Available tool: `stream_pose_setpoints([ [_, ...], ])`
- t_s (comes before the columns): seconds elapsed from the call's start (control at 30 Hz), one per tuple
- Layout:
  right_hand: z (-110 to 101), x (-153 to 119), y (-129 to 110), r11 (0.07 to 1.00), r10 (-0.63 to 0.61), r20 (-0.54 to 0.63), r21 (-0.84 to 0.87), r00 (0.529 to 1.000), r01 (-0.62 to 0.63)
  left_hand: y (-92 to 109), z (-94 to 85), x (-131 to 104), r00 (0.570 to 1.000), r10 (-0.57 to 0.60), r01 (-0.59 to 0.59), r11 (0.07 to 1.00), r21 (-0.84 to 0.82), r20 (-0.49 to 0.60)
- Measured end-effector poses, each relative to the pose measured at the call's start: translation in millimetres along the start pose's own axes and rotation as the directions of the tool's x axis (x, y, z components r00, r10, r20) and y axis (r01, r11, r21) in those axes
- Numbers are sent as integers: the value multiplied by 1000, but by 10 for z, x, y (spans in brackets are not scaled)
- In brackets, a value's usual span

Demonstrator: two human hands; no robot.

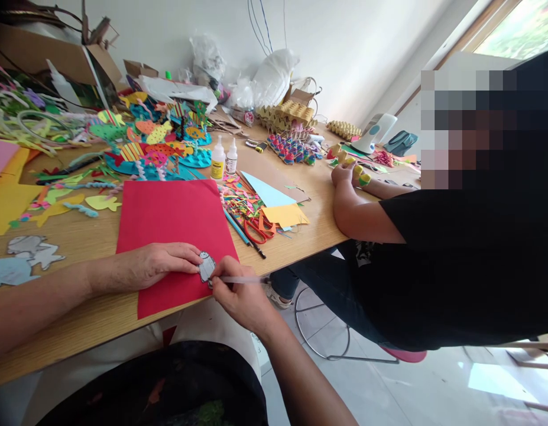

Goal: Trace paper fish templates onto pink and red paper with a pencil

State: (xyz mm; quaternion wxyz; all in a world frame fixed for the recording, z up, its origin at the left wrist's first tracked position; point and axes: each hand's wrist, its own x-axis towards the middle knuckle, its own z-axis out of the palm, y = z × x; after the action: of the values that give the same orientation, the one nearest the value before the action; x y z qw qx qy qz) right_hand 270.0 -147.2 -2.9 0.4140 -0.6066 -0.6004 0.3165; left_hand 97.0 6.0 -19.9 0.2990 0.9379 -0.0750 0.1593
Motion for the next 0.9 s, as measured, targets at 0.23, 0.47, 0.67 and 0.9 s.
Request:
stream_pose_setpoints([
  [0.23,-25,-112,156,993,-19,-276,109,961,51,163,-103,143,984,-143,124,978,166,109],
  [0.47,12,-113,205,997,-71,-309,-35,948,63,290,-189,565,886,-323,187,906,379,334],
  [0.67,16,-91,227,996,-27,-304,-89,952,-1,307,-177,771,826,-370,178,887,425,426],
  [0.9,25,-89,281,998,-18,-309,-56,951,1,294,-506,602,823,-413,347,909,229,391],
])
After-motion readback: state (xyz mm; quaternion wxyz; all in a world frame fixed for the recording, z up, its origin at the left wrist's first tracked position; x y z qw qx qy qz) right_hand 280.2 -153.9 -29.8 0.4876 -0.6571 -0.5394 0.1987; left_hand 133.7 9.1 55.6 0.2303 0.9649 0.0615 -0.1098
